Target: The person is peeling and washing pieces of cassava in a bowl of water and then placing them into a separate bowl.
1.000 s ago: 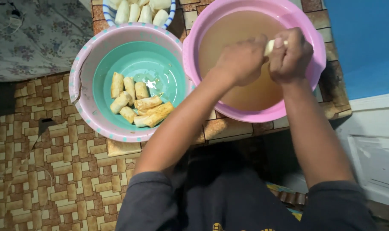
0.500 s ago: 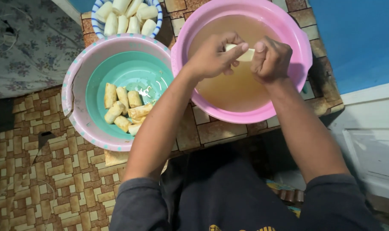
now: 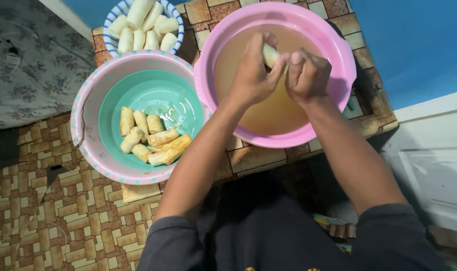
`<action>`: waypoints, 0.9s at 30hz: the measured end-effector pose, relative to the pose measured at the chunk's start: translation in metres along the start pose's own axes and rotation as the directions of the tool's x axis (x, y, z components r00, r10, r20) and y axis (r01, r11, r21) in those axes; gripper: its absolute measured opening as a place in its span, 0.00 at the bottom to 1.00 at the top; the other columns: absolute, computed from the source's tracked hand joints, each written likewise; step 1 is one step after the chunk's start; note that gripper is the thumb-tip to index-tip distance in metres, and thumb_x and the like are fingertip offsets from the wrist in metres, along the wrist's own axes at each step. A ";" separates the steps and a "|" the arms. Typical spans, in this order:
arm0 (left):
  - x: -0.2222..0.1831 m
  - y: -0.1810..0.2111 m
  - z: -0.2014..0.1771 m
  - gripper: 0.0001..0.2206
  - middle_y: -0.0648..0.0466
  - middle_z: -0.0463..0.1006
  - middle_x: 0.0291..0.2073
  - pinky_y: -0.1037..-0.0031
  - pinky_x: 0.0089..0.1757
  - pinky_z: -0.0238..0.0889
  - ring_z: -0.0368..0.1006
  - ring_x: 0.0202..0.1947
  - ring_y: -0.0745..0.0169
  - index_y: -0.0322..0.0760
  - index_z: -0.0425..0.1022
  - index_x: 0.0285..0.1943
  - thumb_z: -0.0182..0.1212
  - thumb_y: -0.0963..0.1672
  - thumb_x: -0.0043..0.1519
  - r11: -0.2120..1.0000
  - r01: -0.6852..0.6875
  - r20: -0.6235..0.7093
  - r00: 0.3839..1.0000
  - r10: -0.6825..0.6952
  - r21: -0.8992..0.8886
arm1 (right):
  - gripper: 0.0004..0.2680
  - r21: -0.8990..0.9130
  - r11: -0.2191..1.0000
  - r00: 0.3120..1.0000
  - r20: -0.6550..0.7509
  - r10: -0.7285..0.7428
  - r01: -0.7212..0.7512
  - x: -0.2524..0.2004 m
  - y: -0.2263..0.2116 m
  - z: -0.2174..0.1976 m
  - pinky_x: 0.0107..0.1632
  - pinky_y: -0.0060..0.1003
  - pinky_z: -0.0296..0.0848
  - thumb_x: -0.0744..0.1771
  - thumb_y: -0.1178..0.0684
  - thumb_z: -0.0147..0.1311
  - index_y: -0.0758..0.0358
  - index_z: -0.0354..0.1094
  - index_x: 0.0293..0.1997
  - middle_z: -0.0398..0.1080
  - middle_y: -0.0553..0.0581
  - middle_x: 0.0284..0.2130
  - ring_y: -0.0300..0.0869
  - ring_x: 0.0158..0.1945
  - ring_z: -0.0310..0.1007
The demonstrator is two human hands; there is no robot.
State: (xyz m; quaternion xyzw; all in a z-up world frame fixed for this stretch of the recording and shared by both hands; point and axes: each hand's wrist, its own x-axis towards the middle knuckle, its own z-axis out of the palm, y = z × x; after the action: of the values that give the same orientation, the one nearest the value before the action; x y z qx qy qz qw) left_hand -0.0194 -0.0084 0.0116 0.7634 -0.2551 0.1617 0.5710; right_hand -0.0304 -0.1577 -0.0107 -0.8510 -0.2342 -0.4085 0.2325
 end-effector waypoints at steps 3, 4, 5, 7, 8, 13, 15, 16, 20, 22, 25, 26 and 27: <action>0.009 -0.003 -0.004 0.05 0.54 0.68 0.24 0.64 0.30 0.57 0.67 0.22 0.50 0.41 0.57 0.38 0.38 0.45 0.61 0.995 0.098 -0.064 0.993 -0.096 0.018 | 0.16 -0.048 0.998 0.999 0.021 -0.038 0.039 0.000 -0.007 0.000 0.20 0.41 0.50 0.70 0.50 0.28 0.61 0.54 0.21 0.55 0.56 0.14 0.50 0.16 0.56; 0.009 -0.001 -0.004 0.05 0.54 0.68 0.24 0.64 0.30 0.57 0.67 0.22 0.50 0.41 0.57 0.38 0.38 0.45 0.61 0.995 0.095 -0.063 0.994 -0.094 0.015 | 0.16 -0.052 0.998 0.999 0.021 -0.038 0.039 0.000 -0.007 0.000 0.20 0.41 0.50 0.70 0.50 0.28 0.61 0.54 0.21 0.55 0.56 0.14 0.50 0.16 0.56; 0.009 0.001 -0.004 0.09 0.58 0.70 0.21 0.70 0.28 0.60 0.69 0.17 0.59 0.43 0.60 0.39 0.35 0.48 0.62 0.985 0.169 -0.046 0.984 -0.169 -0.019 | 0.16 -0.058 0.998 1.000 -0.009 -0.023 0.023 0.001 -0.007 0.000 0.20 0.40 0.49 0.70 0.50 0.28 0.62 0.55 0.22 0.55 0.56 0.14 0.49 0.15 0.55; 0.007 -0.002 -0.006 0.14 0.62 0.72 0.19 0.76 0.25 0.64 0.72 0.12 0.68 0.45 0.63 0.40 0.31 0.50 0.63 0.969 0.242 -0.025 0.970 -0.243 -0.046 | 0.16 -0.059 0.998 0.999 -0.043 -0.007 0.005 -0.001 -0.001 0.003 0.19 0.40 0.48 0.70 0.51 0.29 0.63 0.56 0.22 0.55 0.55 0.14 0.48 0.14 0.54; 0.004 -0.007 -0.006 0.10 0.57 0.69 0.29 0.74 0.34 0.61 0.68 0.26 0.63 0.42 0.60 0.45 0.45 0.48 0.59 0.994 0.107 0.055 0.993 -0.105 -0.036 | 0.14 -0.060 0.997 0.999 -0.016 0.047 -0.048 -0.006 0.005 0.003 0.20 0.41 0.48 0.69 0.52 0.30 0.62 0.55 0.22 0.55 0.56 0.14 0.50 0.15 0.54; 0.005 -0.009 -0.008 0.09 0.55 0.66 0.34 0.73 0.40 0.56 0.63 0.37 0.59 0.40 0.60 0.39 0.57 0.44 0.56 0.995 -0.077 0.115 0.990 0.084 -0.062 | 0.16 -0.039 0.994 0.995 0.015 0.098 -0.098 -0.003 0.003 0.002 0.21 0.43 0.48 0.70 0.51 0.29 0.64 0.54 0.22 0.55 0.57 0.14 0.51 0.15 0.53; 0.007 -0.009 -0.006 0.10 0.55 0.64 0.16 0.65 0.29 0.54 0.61 0.19 0.53 0.42 0.58 0.32 0.39 0.48 0.61 0.980 0.190 0.007 0.982 -0.191 0.066 | 0.15 -0.048 0.999 1.000 -0.005 0.000 0.000 0.000 -0.006 0.002 0.20 0.40 0.51 0.70 0.51 0.31 0.62 0.57 0.23 0.58 0.55 0.14 0.49 0.15 0.58; 0.009 0.000 -0.009 0.10 0.55 0.64 0.16 0.65 0.29 0.54 0.61 0.19 0.53 0.42 0.58 0.32 0.39 0.48 0.61 0.980 0.188 0.006 0.982 -0.189 0.065 | 0.15 -0.049 0.999 1.000 -0.005 -0.002 0.002 -0.001 -0.005 0.003 0.20 0.40 0.51 0.70 0.51 0.31 0.62 0.57 0.23 0.58 0.55 0.14 0.49 0.15 0.58; 0.016 0.024 -0.015 0.16 0.55 0.67 0.17 0.74 0.14 0.67 0.71 0.13 0.61 0.42 0.60 0.26 0.33 0.52 0.58 0.868 0.495 0.000 0.869 -0.495 -0.024 | 0.10 -0.097 0.995 1.000 0.009 0.010 -0.009 0.000 -0.003 0.009 0.17 0.36 0.52 0.68 0.54 0.34 0.62 0.58 0.28 0.58 0.55 0.18 0.44 0.16 0.56; 0.019 0.030 -0.014 0.17 0.54 0.62 0.15 0.71 0.14 0.74 0.70 0.17 0.61 0.40 0.61 0.24 0.36 0.52 0.57 0.765 0.640 -0.018 0.766 -0.643 -0.074 | 0.06 -0.167 0.982 0.996 -0.008 -0.088 0.086 0.006 -0.011 0.007 0.14 0.31 0.53 0.67 0.55 0.37 0.61 0.58 0.33 0.59 0.54 0.22 0.39 0.17 0.55; 0.020 0.016 -0.007 0.19 0.50 0.70 0.13 0.70 0.10 0.62 0.63 0.12 0.57 0.38 0.60 0.17 0.34 0.50 0.57 0.618 0.776 -0.030 0.620 -0.784 -0.126 | 0.16 -0.276 0.912 0.952 0.061 -0.298 0.303 0.012 -0.022 0.003 0.19 0.33 0.53 0.70 0.45 0.27 0.61 0.58 0.27 0.57 0.53 0.19 0.41 0.19 0.55; 0.017 -0.001 0.000 0.17 0.51 0.66 0.12 0.66 0.19 0.56 0.61 0.15 0.58 0.38 0.60 0.16 0.37 0.49 0.56 0.723 0.688 -0.113 0.716 -0.689 -0.055 | 0.17 -0.270 0.924 0.962 0.054 -0.267 0.271 0.008 -0.017 0.008 0.17 0.33 0.48 0.70 0.44 0.27 0.58 0.54 0.23 0.53 0.50 0.16 0.38 0.16 0.51; 0.014 -0.019 0.007 0.16 0.53 0.63 0.11 0.63 0.27 0.50 0.58 0.18 0.59 0.39 0.60 0.14 0.39 0.48 0.54 0.808 0.589 -0.184 0.797 -0.575 0.027 | 0.18 -0.263 0.935 0.971 0.048 -0.235 0.239 0.003 -0.012 0.012 0.16 0.33 0.43 0.70 0.43 0.26 0.55 0.50 0.18 0.49 0.47 0.12 0.36 0.14 0.46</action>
State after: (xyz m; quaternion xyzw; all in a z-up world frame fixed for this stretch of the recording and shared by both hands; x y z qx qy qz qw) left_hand 0.0024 -0.0141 0.0020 0.8115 0.0474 0.0523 0.5800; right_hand -0.0285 -0.1402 -0.0125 -0.8433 -0.2795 -0.4548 0.0630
